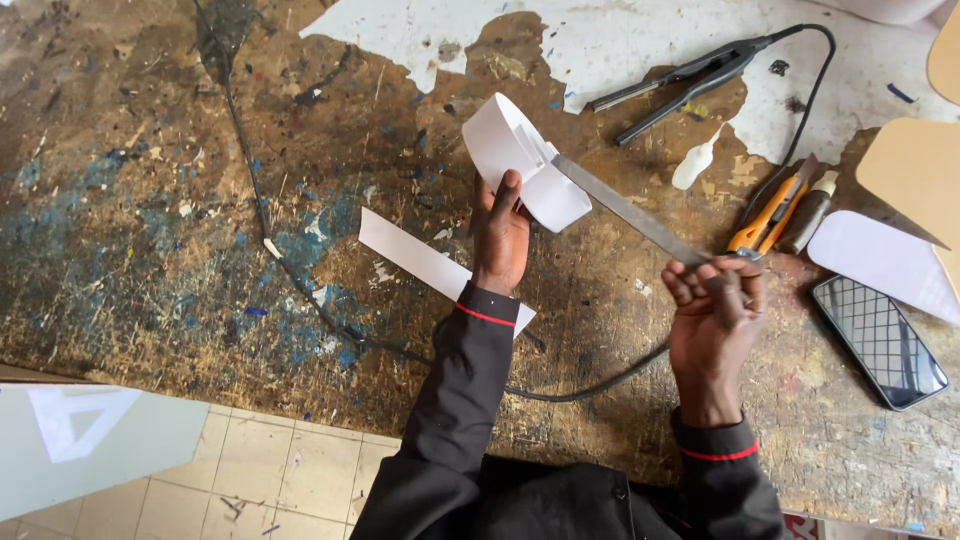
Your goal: The person holds a curved cardboard piece with a printed logo and repeatedly rubs its edges and surfaces with a metal file. The person rotates the piece to access different sides while filing.
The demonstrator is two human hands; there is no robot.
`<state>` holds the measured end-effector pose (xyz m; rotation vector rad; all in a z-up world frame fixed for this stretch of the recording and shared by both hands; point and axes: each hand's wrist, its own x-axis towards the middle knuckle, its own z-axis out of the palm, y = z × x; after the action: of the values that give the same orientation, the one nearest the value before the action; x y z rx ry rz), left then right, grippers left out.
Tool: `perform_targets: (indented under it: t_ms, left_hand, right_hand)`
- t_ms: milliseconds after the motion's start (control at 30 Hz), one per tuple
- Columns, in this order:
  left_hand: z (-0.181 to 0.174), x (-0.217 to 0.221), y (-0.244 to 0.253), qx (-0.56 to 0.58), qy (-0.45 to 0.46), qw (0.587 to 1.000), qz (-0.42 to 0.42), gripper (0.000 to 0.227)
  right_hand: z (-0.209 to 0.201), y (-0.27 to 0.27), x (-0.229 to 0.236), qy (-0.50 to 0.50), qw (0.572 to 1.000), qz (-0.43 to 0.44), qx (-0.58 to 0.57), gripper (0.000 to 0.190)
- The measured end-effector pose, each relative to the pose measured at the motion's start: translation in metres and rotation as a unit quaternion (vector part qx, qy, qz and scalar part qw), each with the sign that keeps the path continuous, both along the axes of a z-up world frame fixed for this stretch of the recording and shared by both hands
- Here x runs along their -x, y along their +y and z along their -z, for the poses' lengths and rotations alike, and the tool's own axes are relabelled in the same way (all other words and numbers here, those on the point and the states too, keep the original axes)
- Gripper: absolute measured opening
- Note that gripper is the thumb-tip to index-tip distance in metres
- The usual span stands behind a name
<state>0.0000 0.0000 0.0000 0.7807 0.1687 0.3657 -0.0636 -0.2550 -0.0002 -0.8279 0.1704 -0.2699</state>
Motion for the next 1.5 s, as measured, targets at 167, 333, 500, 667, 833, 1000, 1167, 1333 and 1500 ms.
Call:
perform_targets:
  t_ms: [167, 333, 500, 667, 833, 1000, 1167, 1333, 1500]
  left_hand:
    - [-0.007, 0.003, 0.003, -0.083, -0.004, 0.996, -0.038, 0.101]
    - [-0.013, 0.004, 0.001, -0.098, -0.002, 0.994, -0.049, 0.102]
    - [-0.025, 0.01, -0.005, -0.119, -0.007, 0.992, -0.036, 0.108]
    - [-0.003, 0.005, 0.001, -0.091, 0.008, 0.996, -0.022, 0.104]
    - [-0.004, 0.005, -0.001, -0.038, 0.015, 0.999, -0.017, 0.091]
    - [-0.041, 0.014, -0.019, -0.178, 0.078, 0.981, -0.019, 0.136]
    - [-0.069, -0.001, -0.032, -0.12, 0.12, 0.984, 0.046, 0.158]
    - [-0.077, -0.022, -0.05, -0.056, 0.132, 0.988, 0.053, 0.156]
    - [-0.061, -0.03, -0.046, -0.104, 0.125, 0.98, 0.118, 0.139]
  right_hand:
    - [0.019, 0.015, 0.019, 0.031, 0.997, -0.054, -0.034, 0.026]
    - [0.03, 0.021, 0.028, 0.051, 0.995, -0.059, -0.056, 0.035]
    - [0.035, 0.033, 0.029, 0.053, 0.989, -0.112, -0.084, 0.042]
    - [0.048, 0.038, 0.041, 0.027, 0.985, -0.168, -0.01, 0.042]
    - [-0.009, 0.047, 0.043, -0.001, 0.945, -0.274, 0.179, 0.055]
    - [-0.049, 0.056, 0.025, -0.096, 0.784, -0.317, 0.525, 0.066]
    - [-0.05, 0.054, 0.012, -0.119, 0.753, -0.217, 0.61, 0.052]
    - [-0.044, 0.042, 0.004, -0.091, 0.712, -0.182, 0.672, 0.058]
    - [-0.049, 0.039, -0.002, -0.14, 0.685, -0.159, 0.698, 0.058]
